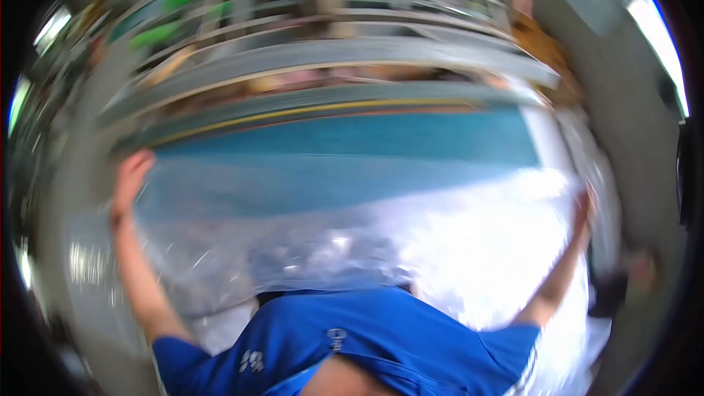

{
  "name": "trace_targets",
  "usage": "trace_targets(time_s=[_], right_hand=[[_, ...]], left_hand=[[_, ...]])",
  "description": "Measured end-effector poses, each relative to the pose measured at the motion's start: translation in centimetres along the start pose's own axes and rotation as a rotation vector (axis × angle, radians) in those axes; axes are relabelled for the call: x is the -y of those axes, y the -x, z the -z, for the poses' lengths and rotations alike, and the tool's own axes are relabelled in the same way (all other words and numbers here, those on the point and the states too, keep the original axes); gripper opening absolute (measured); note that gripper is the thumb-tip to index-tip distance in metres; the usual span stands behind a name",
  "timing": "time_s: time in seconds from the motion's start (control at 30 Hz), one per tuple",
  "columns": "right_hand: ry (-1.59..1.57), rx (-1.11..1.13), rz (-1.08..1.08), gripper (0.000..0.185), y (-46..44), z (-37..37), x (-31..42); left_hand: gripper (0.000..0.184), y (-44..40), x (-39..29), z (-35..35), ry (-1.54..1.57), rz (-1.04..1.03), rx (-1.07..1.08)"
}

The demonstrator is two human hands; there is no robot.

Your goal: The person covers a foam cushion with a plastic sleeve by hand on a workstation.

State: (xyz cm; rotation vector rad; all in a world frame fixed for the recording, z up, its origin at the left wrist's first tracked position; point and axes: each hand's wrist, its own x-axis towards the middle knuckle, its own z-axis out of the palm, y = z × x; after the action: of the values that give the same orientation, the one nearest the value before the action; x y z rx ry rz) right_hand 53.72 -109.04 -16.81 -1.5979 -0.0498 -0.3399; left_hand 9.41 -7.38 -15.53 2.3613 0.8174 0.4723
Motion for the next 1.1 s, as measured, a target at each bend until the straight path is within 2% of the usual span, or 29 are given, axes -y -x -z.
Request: trace_targets(time_s=[0.03, 0.07, 0.1, 0.13, 0.17, 0.23, 0.37, 0.43, 0.53, 0.57, 0.6, 0.63, 0.67, 0.7, 0.77, 0.83, 0.9, 1.1], right_hand=[[-0.116, 0.034, -0.019, 0.042, 1.2, -3.3, 2.5], [-0.165, 0.049, -0.083, 0.042, 0.0, -2.8, 1.6], [-0.302, 0.035, -0.099, 0.034, -0.5, -4.5, 1.9], [-0.269, 0.073, -0.127, 0.022, -1.1, -6.0, 2.7], [-0.317, 0.181, -0.114, 0.012, -1.2, -7.8, 3.5], [-0.402, 0.32, -0.131, 0.01, -1.9, -10.5, 4.3], [-0.566, 0.419, -0.154, 0.014, -2.7, -18.9, 6.4], [-0.418, 0.281, -0.162, 0.013, -2.5, -21.8, 8.3], [0.011, -0.156, 0.26, 0.015, -3.5, -25.1, 11.7], [0.023, -0.236, 0.396, 0.017, -3.5, -25.5, 13.9], [0.253, -0.401, 0.638, 0.016, -4.5, -25.0, 15.3], [0.426, -0.595, 0.824, 0.017, -3.5, -25.5, 17.7], [0.498, -0.646, 0.849, 0.016, -3.4, -25.8, 17.6], [0.568, -0.7, 0.875, 0.015, -3.6, -25.9, 17.5], [0.837, -0.637, 1.038, 0.014, -7.0, -25.7, 10.5], [0.844, -0.524, 0.757, 0.015, -6.6, -27.4, 4.1], [0.952, -0.438, 0.547, 0.017, -6.6, -28.4, -0.1], [0.919, -0.387, 0.639, 0.018, -8.9, -30.0, -4.5]], left_hand=[[0.023, -0.2, 0.4, 1.9, -0.077, -0.111, 0.049], [0.022, -0.1, 3.4, 3.6, -0.124, -0.128, -0.045], [0.023, -1.1, 9.4, 5.3, 0.002, -0.143, -0.144], [0.027, 1.1, 6.8, 5.5, 0.336, -0.026, -0.273], [0.032, 2.3, 6.5, 7.1, 0.413, -0.04, -0.311], [0.034, 3.3, 7.9, 8.5, 0.717, -0.033, -0.316], [0.034, 0.2, 17.8, 11.6, 0.824, 0.162, -0.593], [0.034, -0.4, 20.0, 12.3, 0.918, 0.265, -0.732], [0.031, -0.2, 16.8, 15.8, 0.373, 0.237, -0.888], [0.03, -0.4, 15.2, 17.1, 0.183, 0.232, -0.924], [0.029, -0.8, 14.0, 17.5, -0.009, 0.228, -0.951], [0.028, -1.4, 13.2, 17.1, 0.118, 0.185, -1.027], [0.027, -1.9, 12.5, 16.7, 0.242, 0.14, -1.098], [0.026, -1.9, 12.6, 16.3, 0.369, 0.091, -1.17], [0.025, -1.8, 14.7, 11.5, 0.273, 0.084, -1.138], [0.023, -2.9, 17.7, 5.8, 0.179, 0.071, -1.09], [0.023, -3.0, 18.7, 2.2, 0.378, 0.116, -1.051], [0.026, -3.7, 16.2, -0.5, 0.672, 0.199, -0.966]])
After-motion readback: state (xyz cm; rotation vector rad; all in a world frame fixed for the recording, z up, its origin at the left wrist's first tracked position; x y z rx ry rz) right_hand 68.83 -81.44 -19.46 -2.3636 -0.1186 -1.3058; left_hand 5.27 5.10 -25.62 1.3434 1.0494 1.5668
